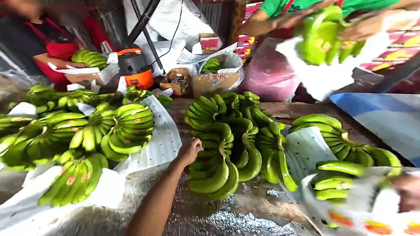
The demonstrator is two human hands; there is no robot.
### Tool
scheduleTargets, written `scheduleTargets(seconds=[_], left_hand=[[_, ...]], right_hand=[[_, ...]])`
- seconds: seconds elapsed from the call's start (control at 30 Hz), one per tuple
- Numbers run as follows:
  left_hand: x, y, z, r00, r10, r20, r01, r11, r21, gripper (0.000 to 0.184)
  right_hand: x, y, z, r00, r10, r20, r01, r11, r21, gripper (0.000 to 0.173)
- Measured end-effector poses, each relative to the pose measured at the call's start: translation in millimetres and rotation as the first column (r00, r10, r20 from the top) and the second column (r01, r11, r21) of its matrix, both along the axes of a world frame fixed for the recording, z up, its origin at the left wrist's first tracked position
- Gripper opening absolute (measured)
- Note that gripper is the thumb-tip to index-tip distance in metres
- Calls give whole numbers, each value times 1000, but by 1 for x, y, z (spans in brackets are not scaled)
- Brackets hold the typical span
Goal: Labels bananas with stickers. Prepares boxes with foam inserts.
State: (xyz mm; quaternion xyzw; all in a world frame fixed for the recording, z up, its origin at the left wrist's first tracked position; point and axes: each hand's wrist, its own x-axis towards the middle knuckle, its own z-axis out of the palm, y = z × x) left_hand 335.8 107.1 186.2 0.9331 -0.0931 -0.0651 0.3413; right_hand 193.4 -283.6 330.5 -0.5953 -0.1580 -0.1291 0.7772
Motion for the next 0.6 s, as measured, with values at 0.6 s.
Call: scheduleTargets(seconds=[0.6], left_hand=[[-34, -81, 35, 971, -145, 189, 215, 873, -437, 13]], right_hand=[[-2, 120, -108, 664, -138, -735, 177, 984, -25, 34]])
